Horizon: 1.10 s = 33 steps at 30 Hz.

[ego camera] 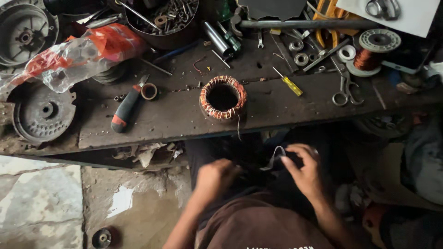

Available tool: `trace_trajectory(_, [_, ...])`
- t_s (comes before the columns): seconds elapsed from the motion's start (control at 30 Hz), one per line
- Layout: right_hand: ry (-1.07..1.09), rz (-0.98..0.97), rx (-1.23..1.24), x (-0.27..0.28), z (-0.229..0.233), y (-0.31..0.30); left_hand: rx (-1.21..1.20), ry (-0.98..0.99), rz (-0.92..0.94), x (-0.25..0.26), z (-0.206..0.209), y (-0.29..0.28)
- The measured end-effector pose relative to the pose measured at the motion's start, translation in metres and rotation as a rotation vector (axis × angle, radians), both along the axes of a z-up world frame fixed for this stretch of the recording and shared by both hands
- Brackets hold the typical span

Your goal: The person winds white wire around a cylindrical copper-wound component, repeatedly threading the wire through slots and pulling it taut. The person rotates the component and adjusts the wire path by hand throughout the process.

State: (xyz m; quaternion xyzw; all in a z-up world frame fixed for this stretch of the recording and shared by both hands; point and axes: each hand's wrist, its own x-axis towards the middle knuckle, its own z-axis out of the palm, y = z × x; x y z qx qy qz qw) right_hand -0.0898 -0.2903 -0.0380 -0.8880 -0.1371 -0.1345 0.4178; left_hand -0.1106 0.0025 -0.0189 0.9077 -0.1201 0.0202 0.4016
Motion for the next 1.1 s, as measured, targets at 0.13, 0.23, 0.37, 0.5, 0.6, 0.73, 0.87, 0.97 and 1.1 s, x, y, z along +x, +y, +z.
trace_trajectory(0.13, [0.516, 0.301, 0.3, 0.009, 0.016, 0.036, -0.25, 0.061, 0.023, -0.009, 0.003, -0.041])
trace_trajectory(0.23, [0.849, 0.381, 0.413, 0.007, 0.002, 0.045, -0.342, 0.031, 0.041, -0.011, 0.013, -0.048])
trace_trajectory(0.37, [0.716, 0.361, 0.455, 0.005, -0.019, 0.027, -0.382, 0.09, 0.064, -0.005, 0.022, -0.038])
trace_trajectory(0.5, [0.684, 0.371, 0.846, 0.0, -0.022, 0.015, -0.368, 0.055, -0.081, -0.001, 0.023, -0.019])
trace_trajectory(0.6, [0.667, 0.345, 0.892, -0.001, -0.009, 0.009, -0.33, 0.041, -0.186, -0.004, 0.014, -0.022])
trace_trajectory(0.73, [0.723, 0.306, 1.075, 0.004, 0.008, 0.006, -0.533, 0.165, -0.187, -0.018, -0.003, -0.038])
trace_trajectory(0.87, [0.754, 0.596, 1.278, 0.012, 0.014, 0.009, -0.933, 0.352, -0.153, -0.025, -0.02, -0.059])
trace_trajectory(0.97, [0.701, 0.654, 1.306, 0.014, 0.015, 0.013, -1.103, 0.417, -0.091, -0.028, -0.029, -0.062])
trace_trajectory(1.1, [0.696, 0.735, 1.33, 0.021, 0.024, 0.016, -1.23, 0.456, -0.063, -0.023, -0.026, -0.056])
